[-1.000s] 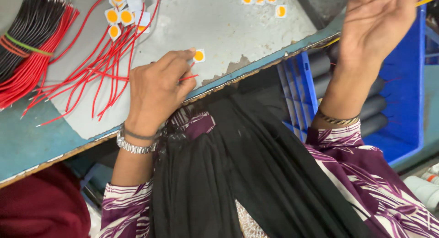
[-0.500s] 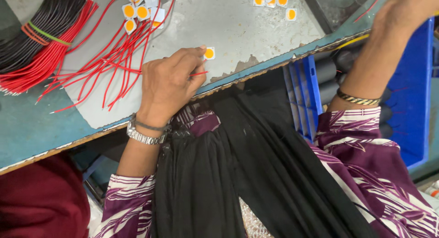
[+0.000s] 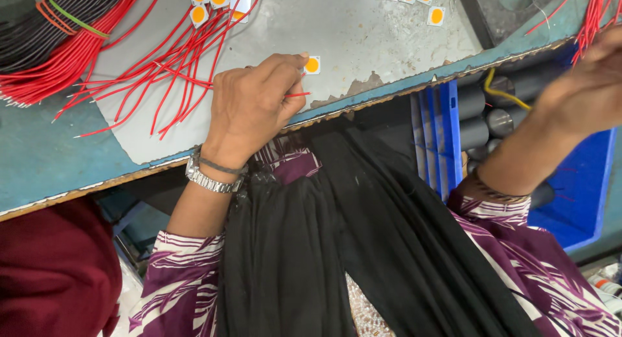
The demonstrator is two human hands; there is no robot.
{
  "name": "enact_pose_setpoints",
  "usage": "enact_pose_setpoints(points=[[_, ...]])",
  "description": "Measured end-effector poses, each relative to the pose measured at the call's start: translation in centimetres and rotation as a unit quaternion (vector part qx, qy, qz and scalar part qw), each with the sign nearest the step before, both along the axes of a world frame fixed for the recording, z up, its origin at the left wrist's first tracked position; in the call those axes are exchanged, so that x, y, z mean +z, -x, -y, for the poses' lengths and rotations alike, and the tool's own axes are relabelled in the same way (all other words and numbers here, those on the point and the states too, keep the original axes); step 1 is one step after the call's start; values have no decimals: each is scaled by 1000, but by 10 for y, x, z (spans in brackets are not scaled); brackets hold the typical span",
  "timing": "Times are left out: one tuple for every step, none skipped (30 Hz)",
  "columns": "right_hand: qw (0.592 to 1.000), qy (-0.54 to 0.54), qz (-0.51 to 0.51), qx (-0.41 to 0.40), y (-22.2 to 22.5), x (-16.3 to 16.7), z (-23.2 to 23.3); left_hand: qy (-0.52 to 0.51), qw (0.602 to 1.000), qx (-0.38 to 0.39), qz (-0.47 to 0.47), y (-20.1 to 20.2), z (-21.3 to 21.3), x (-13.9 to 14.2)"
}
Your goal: The person solders red insulated wires onto the contact pads of small LED chip modules using a soldering iron, working one module at a time on the bench. They then gather the soldered wires into a bundle, trim the wire ends with wire cutters, and dip the trimmed ends into a small cup of liquid.
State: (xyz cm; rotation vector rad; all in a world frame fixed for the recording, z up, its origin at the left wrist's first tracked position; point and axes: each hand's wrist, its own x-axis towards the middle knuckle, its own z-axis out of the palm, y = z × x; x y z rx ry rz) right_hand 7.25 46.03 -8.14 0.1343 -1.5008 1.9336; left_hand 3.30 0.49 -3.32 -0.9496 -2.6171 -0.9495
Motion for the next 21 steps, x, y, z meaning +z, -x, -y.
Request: enact_pose_setpoints(points=[[1000,-15,-10,3,-2,2,16,2,1000,0,-2,0,-1,0],[999,-33,-12,-3,-5,5,35,8,1000,1,-4,-1,-1,0],[998,-64,-1,-18,-6,9,54,14,1000,2,-6,-1,-1,0],[995,-95,9,-33,-8,13,74,20,1000,3,-7,-2,-2,-1],[979,-198,1,-53,-7,18,92,21,1000,2,-9,-2,-2,-1],[965,-258,13,-40,-7,27,107,22,1000,2,-10,-2,-2,-2],[948,-318,20,-27,-7,34,120,23,1000,0,-11,-2,-2,-2],[941,-336,46,17,-7,43,130,24,1000,0,-10,-3,-1,-2],[933,-351,55,48,-5,49,139,24,1000,-1,-10,-3,-1,-2],[925,-366,64,80,-3,55,147,24,1000,-2,-10,-2,-1,-2],[919,-378,58,99,-1,59,153,25,1000,-3,-7,-2,0,-2],[915,-383,56,114,1,63,157,26,1000,-5,-5,-2,0,-2],[911,-387,54,130,3,65,161,27,1000,-6,-2,-2,1,-2],[911,-385,55,141,5,67,163,27,1000,-5,-3,-2,1,-2],[910,-383,57,148,6,68,165,27,1000,-5,-4,-1,1,-2],[909,-381,59,155,7,68,166,28,1000,-6,-4,-1,1,-2],[909,-380,62,159,7,69,167,27,1000,-7,-7,-1,0,-2],[909,-379,64,163,7,69,167,27,1000,-8,-9,-1,0,-2],[905,-387,56,165,8,70,167,26,1000,-9,-11,-1,0,-1],[902,-395,48,167,8,71,167,26,1000,-10,-11,-1,0,-1],[900,-400,38,171,9,72,166,27,1000,-11,-10,-1,1,-1]])
